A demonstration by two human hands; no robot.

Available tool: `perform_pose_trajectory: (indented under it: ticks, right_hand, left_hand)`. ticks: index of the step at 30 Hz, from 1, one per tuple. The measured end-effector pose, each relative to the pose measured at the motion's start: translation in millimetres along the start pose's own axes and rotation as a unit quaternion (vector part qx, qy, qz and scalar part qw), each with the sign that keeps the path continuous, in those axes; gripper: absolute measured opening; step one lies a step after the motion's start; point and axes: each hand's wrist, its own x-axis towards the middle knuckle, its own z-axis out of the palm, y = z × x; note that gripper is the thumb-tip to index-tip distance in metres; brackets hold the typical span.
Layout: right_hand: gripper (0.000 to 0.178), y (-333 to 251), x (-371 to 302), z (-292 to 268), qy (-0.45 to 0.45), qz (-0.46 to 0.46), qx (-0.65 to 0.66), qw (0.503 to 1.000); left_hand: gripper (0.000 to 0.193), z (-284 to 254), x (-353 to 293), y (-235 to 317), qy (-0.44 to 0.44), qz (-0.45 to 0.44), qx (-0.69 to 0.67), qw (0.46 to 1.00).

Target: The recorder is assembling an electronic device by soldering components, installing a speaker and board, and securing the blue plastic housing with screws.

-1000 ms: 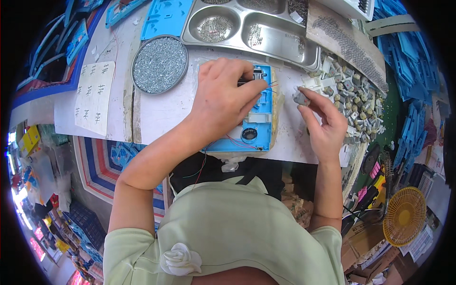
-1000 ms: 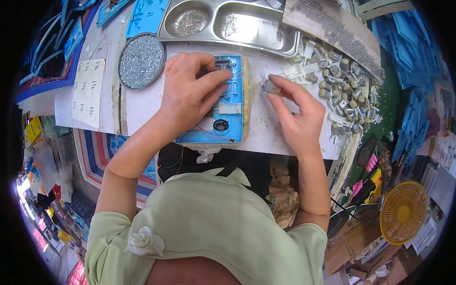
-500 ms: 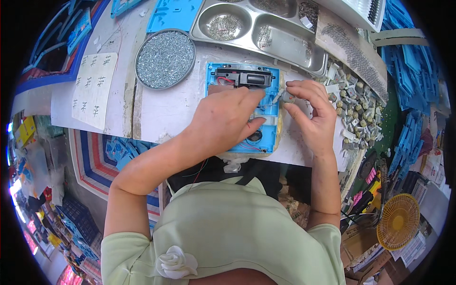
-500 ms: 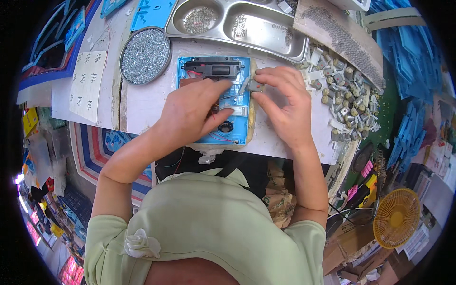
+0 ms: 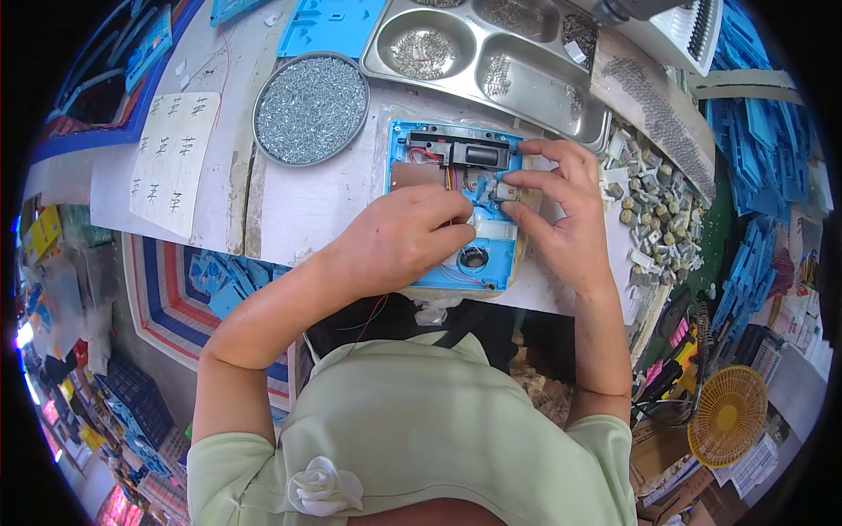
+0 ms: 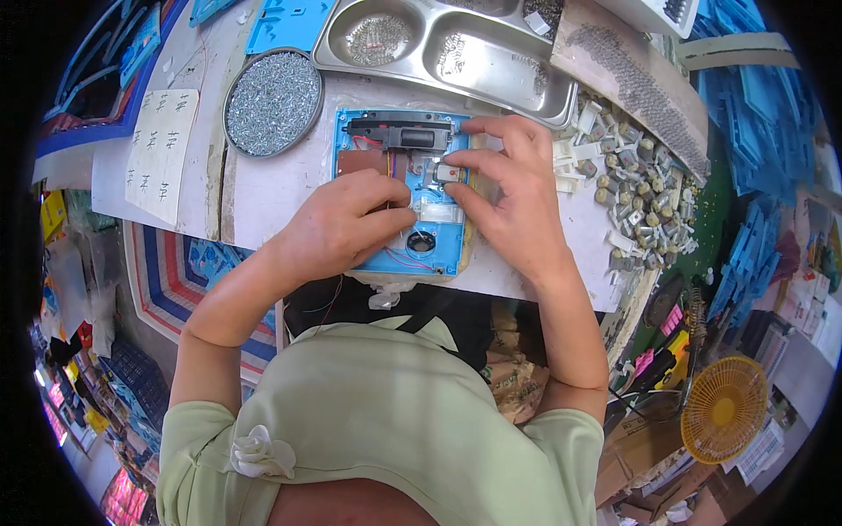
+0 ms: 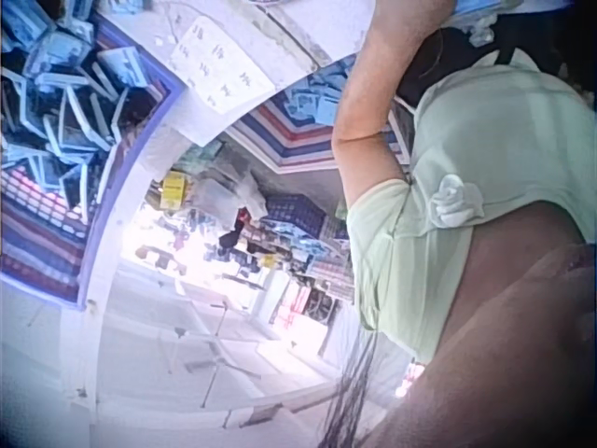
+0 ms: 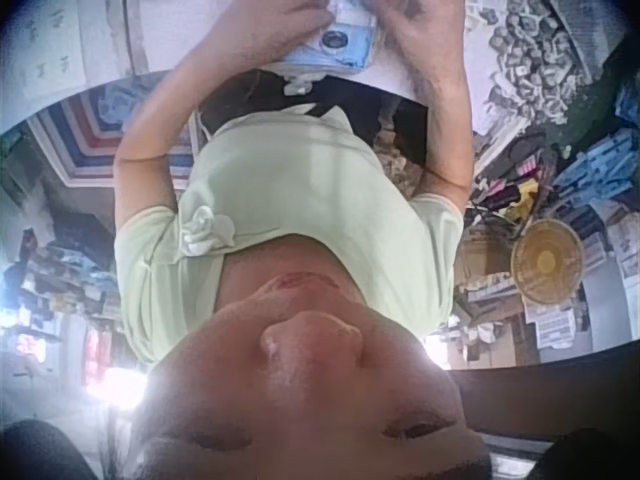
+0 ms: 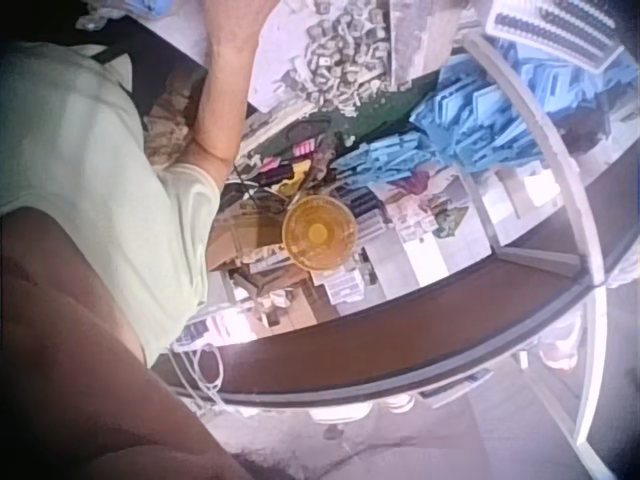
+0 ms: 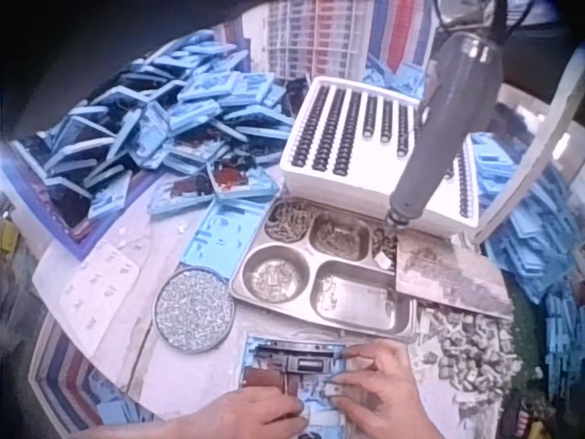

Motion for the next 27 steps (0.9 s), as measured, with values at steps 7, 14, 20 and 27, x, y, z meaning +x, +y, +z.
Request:
perform_pose_trajectory:
  ticks: [7,14,20,27]
  right_hand:
    - [0.033,-3,2,-12,-0.052,0.024,0.032,0.998]
    - [0.034,-1,2,2,-0.043,0.025,-0.025,0.998]
    - [0.033,-4,6,0,-0.054,0.036,-0.040,0.997]
    - [0.031,-12,12,-6,0.011,-0.023,-0.071,0.997]
  left_hand:
    - [0.027,1,-1,1,0.009,-0.013,-0.011,1.000]
    - [0.016,2,2,1,0.028,0.005,0.000,1.000]
    - [0.021,-8,3,2,0.045,0.008,-0.064,0.997]
    - [0.016,-19,-15,3,0.222,-0.202,-0.463,0.834]
